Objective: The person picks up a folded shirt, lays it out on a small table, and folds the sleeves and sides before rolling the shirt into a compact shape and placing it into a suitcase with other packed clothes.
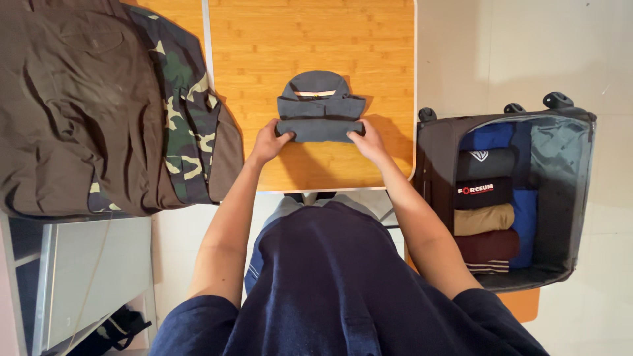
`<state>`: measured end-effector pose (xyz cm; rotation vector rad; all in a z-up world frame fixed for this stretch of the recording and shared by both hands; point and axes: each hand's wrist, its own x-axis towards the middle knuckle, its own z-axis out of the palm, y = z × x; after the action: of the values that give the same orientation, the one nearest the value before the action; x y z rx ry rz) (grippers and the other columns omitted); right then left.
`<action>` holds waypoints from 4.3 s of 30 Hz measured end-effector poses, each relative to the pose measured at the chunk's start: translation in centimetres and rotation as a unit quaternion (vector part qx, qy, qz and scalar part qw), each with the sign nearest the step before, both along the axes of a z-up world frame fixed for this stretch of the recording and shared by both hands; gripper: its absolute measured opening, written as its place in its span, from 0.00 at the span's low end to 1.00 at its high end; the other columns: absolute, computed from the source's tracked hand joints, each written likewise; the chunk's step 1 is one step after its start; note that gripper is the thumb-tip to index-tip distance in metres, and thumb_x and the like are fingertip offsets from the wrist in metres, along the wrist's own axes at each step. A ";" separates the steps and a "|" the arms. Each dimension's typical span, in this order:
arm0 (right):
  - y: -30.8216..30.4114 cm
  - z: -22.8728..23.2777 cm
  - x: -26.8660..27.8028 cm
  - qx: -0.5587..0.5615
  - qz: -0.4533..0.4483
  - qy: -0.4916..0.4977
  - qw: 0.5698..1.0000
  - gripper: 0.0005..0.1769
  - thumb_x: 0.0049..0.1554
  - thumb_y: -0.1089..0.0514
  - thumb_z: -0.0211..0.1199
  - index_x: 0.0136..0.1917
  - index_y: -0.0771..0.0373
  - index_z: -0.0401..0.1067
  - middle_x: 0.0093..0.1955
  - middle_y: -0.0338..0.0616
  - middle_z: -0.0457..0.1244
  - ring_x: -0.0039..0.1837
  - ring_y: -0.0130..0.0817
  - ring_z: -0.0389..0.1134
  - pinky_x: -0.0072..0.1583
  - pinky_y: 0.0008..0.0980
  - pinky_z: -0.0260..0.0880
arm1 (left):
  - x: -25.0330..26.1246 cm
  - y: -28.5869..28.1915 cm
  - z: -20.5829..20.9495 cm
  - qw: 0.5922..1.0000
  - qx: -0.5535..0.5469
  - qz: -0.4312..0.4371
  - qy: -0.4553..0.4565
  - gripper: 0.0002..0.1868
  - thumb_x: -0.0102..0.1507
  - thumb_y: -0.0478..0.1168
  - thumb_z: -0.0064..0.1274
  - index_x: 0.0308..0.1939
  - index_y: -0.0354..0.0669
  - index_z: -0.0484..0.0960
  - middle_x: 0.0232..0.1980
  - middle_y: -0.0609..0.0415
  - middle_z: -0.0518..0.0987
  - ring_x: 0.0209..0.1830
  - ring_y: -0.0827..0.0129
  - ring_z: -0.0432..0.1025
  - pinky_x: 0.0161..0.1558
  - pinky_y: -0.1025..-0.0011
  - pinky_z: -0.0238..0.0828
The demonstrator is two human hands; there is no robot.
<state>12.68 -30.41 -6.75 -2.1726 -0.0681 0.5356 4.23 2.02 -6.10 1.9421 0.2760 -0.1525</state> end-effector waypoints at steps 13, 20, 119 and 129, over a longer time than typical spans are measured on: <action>3.1 7.5 -1.9 -0.185 0.082 -0.331 0.922 0.21 0.54 0.57 0.71 0.57 0.66 0.68 0.57 0.55 0.59 0.62 0.55 0.62 0.62 0.49 0.61 | 0.3 -4.7 6.4 0.934 0.320 0.044 -0.153 0.27 0.55 0.34 0.59 0.58 0.37 0.75 0.59 0.39 0.73 0.60 0.44 0.66 0.59 0.52 0.62; 3.5 6.8 -2.2 -0.172 0.231 -0.367 0.885 0.24 0.54 0.64 0.66 0.64 0.63 0.70 0.69 0.46 0.61 0.73 0.44 0.60 0.72 0.47 0.58 | 0.2 -4.2 6.6 0.875 0.396 -0.170 -0.222 0.28 0.59 0.32 0.51 0.65 0.40 0.75 0.66 0.43 0.72 0.73 0.50 0.63 0.76 0.51 0.52; 6.3 6.2 -2.2 0.401 -0.248 0.191 0.861 0.38 0.57 0.44 0.68 0.71 0.67 0.63 0.63 0.49 0.66 0.62 0.35 0.70 0.60 0.35 0.72 | 7.9 -12.2 6.1 0.864 -0.484 0.102 0.098 0.30 0.69 0.59 0.44 0.64 0.38 0.73 0.57 0.47 0.79 0.55 0.66 0.75 0.56 0.66 0.74; 3.0 8.3 -3.8 0.504 -0.322 0.140 0.789 0.35 0.57 0.50 0.70 0.71 0.67 0.62 0.61 0.49 0.66 0.60 0.36 0.70 0.61 0.36 0.73 | 8.4 -16.9 7.6 0.900 -0.416 0.098 0.087 0.24 0.68 0.52 0.55 0.59 0.40 0.72 0.52 0.50 0.78 0.50 0.69 0.73 0.52 0.68 0.74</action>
<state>8.91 -27.43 1.60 -0.9415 0.4459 0.2886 12.64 -14.86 1.47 1.0426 0.4381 -0.2624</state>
